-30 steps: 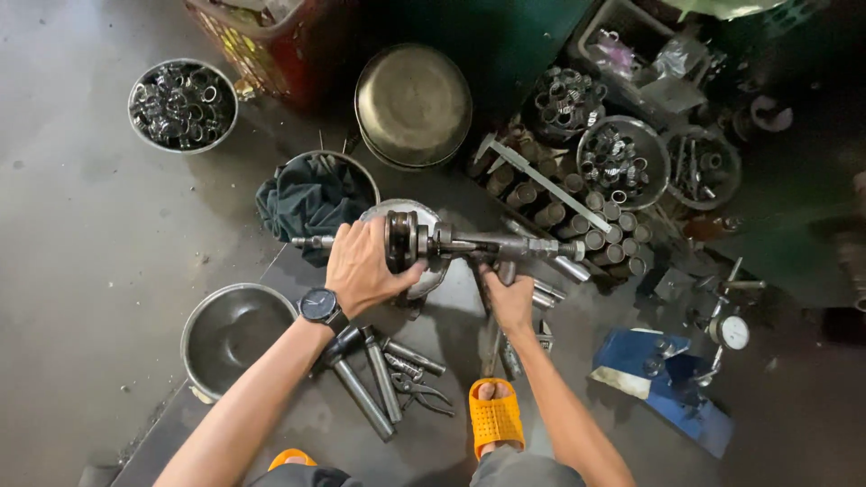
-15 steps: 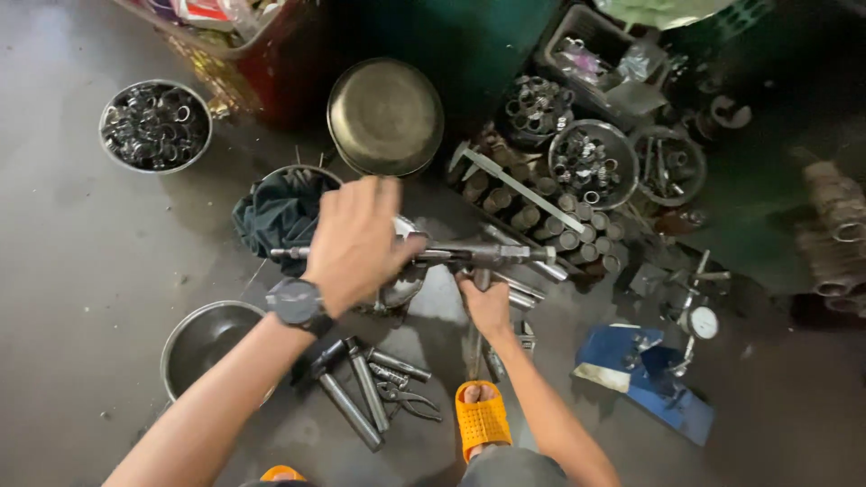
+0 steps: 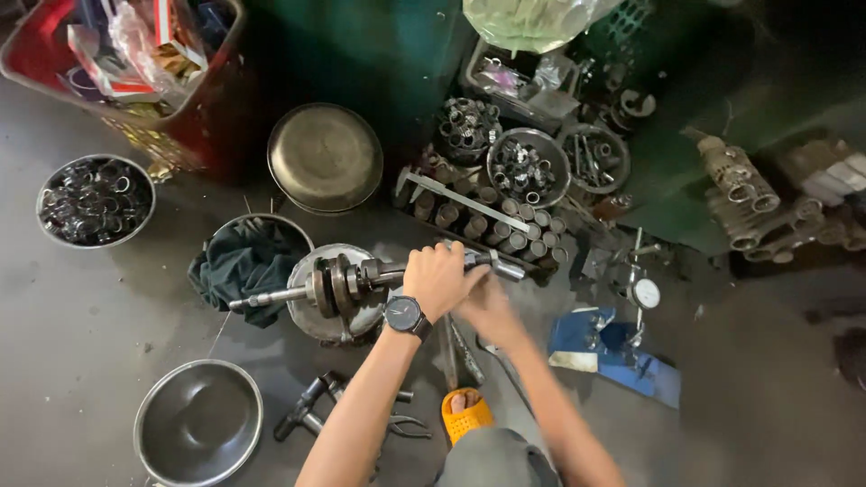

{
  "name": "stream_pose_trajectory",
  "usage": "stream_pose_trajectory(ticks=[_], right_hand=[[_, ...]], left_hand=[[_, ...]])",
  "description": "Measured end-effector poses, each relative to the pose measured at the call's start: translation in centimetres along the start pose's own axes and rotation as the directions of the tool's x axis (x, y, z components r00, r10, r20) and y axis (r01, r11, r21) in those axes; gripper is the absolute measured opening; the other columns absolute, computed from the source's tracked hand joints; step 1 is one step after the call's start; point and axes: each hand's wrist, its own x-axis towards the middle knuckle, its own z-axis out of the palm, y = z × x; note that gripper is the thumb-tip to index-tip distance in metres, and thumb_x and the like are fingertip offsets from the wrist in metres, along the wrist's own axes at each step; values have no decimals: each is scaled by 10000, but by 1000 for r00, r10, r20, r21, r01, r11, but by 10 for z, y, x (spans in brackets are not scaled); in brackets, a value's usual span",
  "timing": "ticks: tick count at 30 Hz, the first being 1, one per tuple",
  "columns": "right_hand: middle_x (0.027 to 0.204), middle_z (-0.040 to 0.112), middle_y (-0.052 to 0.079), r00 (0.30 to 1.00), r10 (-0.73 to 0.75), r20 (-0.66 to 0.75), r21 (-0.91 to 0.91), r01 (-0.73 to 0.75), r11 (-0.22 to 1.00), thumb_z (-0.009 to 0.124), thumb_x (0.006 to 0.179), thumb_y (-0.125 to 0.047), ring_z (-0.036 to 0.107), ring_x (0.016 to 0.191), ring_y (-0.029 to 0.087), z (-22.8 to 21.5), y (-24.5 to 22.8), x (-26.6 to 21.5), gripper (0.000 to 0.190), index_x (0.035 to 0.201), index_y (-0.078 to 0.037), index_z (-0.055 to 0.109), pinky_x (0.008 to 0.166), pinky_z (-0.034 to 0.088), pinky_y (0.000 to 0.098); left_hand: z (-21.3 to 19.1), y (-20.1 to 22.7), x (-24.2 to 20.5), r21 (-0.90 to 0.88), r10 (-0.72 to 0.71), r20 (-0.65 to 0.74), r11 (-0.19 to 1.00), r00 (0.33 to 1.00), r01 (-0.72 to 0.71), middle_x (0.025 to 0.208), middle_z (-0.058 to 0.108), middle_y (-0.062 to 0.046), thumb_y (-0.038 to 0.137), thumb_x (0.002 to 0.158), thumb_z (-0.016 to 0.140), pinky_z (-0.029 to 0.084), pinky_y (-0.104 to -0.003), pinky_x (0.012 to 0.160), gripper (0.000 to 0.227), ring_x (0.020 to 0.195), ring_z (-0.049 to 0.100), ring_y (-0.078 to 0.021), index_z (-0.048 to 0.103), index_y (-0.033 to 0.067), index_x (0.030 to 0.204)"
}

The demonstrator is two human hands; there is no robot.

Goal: The person walks to a workbench and secures a cylindrical metal part in a blue vise. They then use a wrench to tighten a nut on the part while holding the shaft steady with their other hand.

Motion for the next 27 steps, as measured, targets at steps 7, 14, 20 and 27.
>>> stream_pose_trajectory(ticks=[7, 14, 20, 27], right_hand=[[1023, 714, 140, 927, -258, -273, -342, 157, 927, 676, 906, -144, 692, 900, 179, -59, -94, -16, 453, 1333, -37, 569, 809, 534, 327], [806, 675, 220, 957, -9, -291, -629, -184, 755, 524, 1086, -295, 656, 705, 313, -60, -111, 2, 376, 1105, 55, 658, 697, 515, 387], [879, 720, 194, 936, -306, -176, -521, 175, 835, 617, 957, -249, 713, 771, 300, -59, -113, 1, 324, 1139, 17, 653, 706, 532, 387], [952, 707, 232, 956, -154, -251, -584, -23, 812, 532, 1119, -271, 684, 891, 366, -65, -100, 7, 302, 1154, -5, 671, 793, 523, 409]], left_hand=[[10, -1, 2, 86, -12, 89, 996, 996, 5, 836, 714, -128, 563, 815, 743, 533, -446, 649, 544, 758, 715, -318, 623, 49, 946], [27, -6, 2, 242, -37, 22, 970, 999, 30, 848, 707, -82, 473, 743, 837, 527, -417, 660, 486, 777, 722, -282, 602, 104, 956], [29, -4, 3, 223, -58, 29, 974, 998, 50, 836, 706, -83, 501, 729, 842, 523, -418, 666, 524, 772, 716, -284, 599, 98, 957], [30, 2, 13, 192, -112, 74, 977, 991, 96, 852, 728, -100, 356, 777, 800, 542, -451, 693, 347, 784, 736, -294, 666, 78, 935]])
